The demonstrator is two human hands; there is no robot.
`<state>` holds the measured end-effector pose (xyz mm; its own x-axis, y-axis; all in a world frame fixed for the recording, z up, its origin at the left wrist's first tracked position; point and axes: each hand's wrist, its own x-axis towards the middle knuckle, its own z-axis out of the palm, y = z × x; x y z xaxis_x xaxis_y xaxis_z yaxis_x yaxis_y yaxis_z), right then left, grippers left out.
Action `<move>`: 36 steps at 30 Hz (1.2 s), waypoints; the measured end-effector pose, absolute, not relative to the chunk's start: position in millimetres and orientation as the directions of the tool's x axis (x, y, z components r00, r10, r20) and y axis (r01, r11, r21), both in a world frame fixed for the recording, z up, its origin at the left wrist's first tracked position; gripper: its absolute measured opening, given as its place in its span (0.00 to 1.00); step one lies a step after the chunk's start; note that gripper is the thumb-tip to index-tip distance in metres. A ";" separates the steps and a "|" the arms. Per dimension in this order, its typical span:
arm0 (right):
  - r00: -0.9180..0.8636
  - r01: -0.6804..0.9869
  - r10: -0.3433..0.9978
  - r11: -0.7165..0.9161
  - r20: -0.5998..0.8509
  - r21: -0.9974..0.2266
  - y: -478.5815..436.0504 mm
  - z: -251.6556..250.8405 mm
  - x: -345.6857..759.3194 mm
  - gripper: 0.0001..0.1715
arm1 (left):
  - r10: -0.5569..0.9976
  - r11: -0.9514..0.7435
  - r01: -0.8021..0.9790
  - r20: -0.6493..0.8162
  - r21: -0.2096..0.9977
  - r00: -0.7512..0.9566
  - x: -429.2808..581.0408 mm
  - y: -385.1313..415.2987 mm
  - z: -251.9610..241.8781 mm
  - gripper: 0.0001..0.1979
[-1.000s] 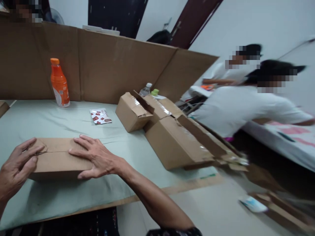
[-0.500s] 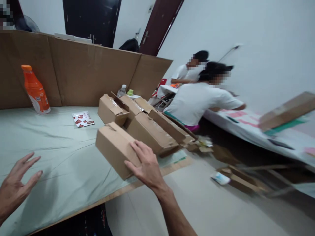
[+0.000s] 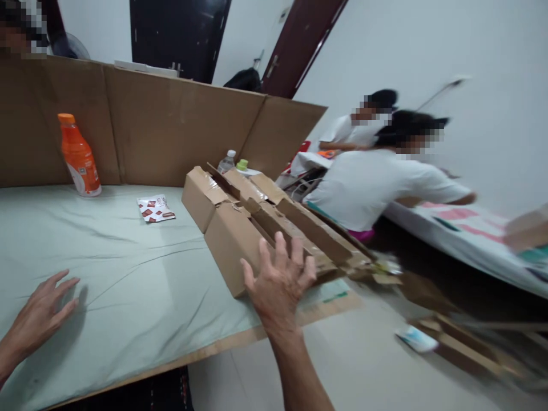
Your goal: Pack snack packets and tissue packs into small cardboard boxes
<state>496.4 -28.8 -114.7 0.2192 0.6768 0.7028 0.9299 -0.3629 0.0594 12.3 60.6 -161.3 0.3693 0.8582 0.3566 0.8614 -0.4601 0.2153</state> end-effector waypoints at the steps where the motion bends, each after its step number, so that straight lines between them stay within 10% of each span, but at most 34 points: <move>1: 0.228 0.931 0.700 -0.361 0.677 0.061 -29.1 -119.2 501.2 0.29 | 0.863 -0.452 0.867 0.348 0.208 0.366 9.3 60.3 -164.8 0.21; 10: 0.126 0.979 0.692 -0.202 0.710 0.024 -15.7 -94.9 467.4 0.32 | 0.853 -0.440 0.872 0.401 0.215 0.332 13.8 47.5 -196.3 0.18; 14: -0.117 0.991 0.876 0.136 0.468 -0.007 49.0 -103.9 413.3 0.26 | 0.836 -0.452 0.866 0.440 0.213 0.328 16.8 45.1 -200.6 0.17; 19: -0.119 0.993 0.980 0.121 0.156 -0.002 165.7 -147.4 376.5 0.39 | 0.839 -0.451 0.860 0.442 0.237 0.318 20.2 39.8 -203.7 0.16; 26: -0.134 0.989 0.978 0.143 0.160 -0.044 249.1 -188.3 363.2 0.25 | 0.883 -0.385 0.887 0.382 0.257 0.273 32.5 23.8 -197.3 0.18; 36: -0.447 0.878 0.877 0.468 0.176 -0.100 252.6 -194.5 328.5 0.33 | 0.909 -0.366 0.880 0.319 0.304 0.268 34.0 20.6 -192.2 0.18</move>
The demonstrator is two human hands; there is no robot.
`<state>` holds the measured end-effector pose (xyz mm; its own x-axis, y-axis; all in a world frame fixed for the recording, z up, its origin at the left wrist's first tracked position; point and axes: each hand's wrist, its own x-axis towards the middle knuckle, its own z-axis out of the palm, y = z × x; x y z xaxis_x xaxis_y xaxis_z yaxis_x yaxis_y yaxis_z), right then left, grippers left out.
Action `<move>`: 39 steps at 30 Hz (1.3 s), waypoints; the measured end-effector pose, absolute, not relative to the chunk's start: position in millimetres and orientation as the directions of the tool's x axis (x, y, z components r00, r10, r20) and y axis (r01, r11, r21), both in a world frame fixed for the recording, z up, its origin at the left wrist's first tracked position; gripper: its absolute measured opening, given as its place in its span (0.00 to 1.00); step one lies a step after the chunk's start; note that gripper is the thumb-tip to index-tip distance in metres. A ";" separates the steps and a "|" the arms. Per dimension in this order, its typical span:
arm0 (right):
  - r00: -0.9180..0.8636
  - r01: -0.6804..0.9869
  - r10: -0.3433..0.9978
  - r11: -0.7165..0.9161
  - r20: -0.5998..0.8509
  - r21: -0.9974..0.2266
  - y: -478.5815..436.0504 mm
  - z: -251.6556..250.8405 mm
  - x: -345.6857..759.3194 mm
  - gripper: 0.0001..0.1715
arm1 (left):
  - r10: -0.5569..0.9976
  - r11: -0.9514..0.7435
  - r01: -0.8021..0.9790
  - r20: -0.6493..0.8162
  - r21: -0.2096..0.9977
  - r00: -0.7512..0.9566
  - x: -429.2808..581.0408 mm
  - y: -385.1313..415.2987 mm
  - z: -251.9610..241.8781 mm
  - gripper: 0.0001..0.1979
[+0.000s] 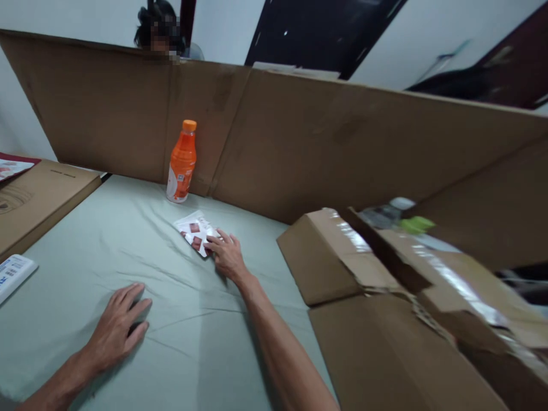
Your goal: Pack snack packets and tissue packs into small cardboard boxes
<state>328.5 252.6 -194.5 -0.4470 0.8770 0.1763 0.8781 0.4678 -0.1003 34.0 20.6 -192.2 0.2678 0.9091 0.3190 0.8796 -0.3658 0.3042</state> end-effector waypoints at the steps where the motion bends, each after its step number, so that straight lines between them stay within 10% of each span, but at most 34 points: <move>1: -0.443 0.878 0.876 0.467 0.192 -0.103 251.6 -191.1 327.5 0.35 | 0.908 -0.371 0.876 0.318 0.308 0.273 33.3 21.7 -191.5 0.18; 13: -0.448 0.815 0.844 0.521 0.294 -0.254 149.9 -233.7 294.8 0.26 | 0.949 -0.311 0.878 0.167 0.365 0.266 38.6 16.2 -180.6 0.16; 39: -0.320 0.940 0.925 0.338 0.204 -0.056 23.9 -229.8 269.9 0.28 | 0.936 -0.345 0.921 0.139 0.183 0.323 20.9 -52.5 -187.2 0.25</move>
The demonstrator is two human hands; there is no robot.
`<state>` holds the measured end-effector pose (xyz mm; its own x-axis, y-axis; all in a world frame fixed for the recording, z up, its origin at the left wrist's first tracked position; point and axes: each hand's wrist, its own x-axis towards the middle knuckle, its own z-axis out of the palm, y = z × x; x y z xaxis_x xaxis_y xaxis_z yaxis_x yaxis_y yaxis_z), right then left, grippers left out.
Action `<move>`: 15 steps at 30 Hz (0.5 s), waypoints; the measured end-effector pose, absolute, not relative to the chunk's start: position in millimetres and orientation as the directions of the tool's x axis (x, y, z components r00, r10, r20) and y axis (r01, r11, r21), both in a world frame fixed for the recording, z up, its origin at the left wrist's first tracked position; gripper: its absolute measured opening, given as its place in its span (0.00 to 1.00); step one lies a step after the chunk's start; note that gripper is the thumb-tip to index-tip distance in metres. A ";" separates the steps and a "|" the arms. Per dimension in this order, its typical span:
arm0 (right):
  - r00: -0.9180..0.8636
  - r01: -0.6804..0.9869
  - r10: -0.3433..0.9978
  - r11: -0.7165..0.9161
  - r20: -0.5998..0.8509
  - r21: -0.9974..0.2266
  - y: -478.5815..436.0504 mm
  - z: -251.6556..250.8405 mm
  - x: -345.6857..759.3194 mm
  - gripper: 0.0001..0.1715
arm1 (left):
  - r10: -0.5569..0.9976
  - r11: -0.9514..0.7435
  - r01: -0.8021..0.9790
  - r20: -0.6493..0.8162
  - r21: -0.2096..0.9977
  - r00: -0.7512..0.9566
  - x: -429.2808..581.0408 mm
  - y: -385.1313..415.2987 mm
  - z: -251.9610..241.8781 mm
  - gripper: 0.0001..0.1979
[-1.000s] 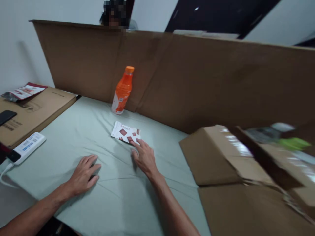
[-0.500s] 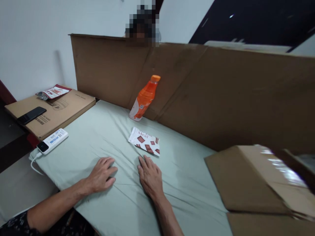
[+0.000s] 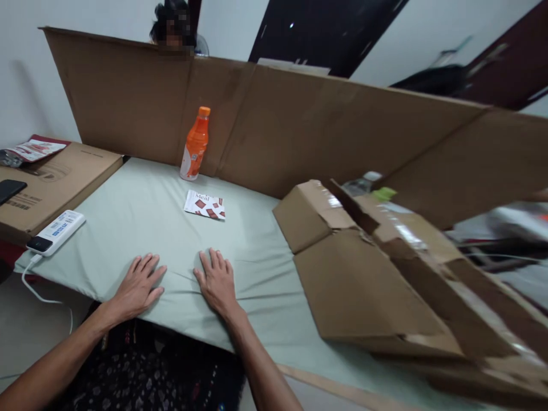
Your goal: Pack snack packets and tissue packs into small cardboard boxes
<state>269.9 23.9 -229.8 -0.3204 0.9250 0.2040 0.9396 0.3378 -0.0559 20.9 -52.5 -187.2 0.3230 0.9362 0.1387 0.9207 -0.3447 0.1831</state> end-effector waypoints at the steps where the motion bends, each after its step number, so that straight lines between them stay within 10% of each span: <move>1: -0.324 0.938 0.924 0.342 0.203 -0.056 12.5 -229.4 269.4 0.28 | 0.935 -0.346 0.922 0.143 0.175 0.324 20.4 -58.4 -187.9 0.24; 15: -0.261 0.950 0.941 0.290 0.215 -0.116 -32.3 -221.8 258.5 0.27 | 0.928 -0.356 0.926 0.166 0.126 0.334 23.2 -93.2 -184.9 0.22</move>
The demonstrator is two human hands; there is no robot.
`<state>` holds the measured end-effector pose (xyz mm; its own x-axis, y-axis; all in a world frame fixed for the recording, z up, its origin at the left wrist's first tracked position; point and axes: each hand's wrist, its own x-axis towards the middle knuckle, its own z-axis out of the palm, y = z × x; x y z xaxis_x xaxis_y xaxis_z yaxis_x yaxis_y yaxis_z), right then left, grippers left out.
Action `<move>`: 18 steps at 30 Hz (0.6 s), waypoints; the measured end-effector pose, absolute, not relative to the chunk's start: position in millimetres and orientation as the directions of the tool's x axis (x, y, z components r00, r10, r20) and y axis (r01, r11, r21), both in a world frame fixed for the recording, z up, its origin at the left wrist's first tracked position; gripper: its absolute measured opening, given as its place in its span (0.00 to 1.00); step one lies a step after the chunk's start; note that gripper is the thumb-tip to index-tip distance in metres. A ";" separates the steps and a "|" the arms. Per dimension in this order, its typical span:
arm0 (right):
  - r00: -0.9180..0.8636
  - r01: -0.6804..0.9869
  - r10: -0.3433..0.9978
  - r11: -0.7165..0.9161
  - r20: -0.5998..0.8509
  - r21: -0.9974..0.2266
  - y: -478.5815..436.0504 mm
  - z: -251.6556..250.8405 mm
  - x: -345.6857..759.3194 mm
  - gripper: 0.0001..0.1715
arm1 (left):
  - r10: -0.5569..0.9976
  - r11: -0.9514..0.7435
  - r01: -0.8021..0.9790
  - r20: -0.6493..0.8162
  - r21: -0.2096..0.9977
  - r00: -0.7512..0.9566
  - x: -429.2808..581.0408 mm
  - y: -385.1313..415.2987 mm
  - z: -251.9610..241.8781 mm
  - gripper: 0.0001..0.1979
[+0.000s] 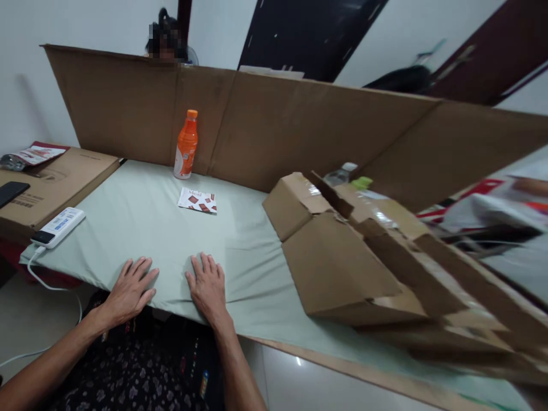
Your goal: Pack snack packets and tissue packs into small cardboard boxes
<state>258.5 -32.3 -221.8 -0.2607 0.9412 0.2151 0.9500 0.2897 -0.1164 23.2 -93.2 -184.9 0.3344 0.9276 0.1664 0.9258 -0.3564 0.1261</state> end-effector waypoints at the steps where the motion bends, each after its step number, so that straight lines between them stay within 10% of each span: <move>1: -0.262 0.950 0.938 0.293 0.228 -0.112 -32.9 -223.4 259.3 0.26 | 0.932 -0.348 0.928 0.156 0.130 0.327 24.7 -95.0 -184.0 0.22; 18: -0.286 0.941 0.917 0.324 0.278 -0.102 -36.6 -226.3 260.3 0.26 | 0.966 -0.236 0.969 0.127 0.073 0.225 14.6 -53.6 -178.1 0.24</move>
<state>260.3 -36.6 -226.3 -0.2855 0.9171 0.2780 0.9405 0.3239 -0.1025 14.6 -53.6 -178.1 0.2255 0.9660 0.1268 0.9690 -0.2358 0.0735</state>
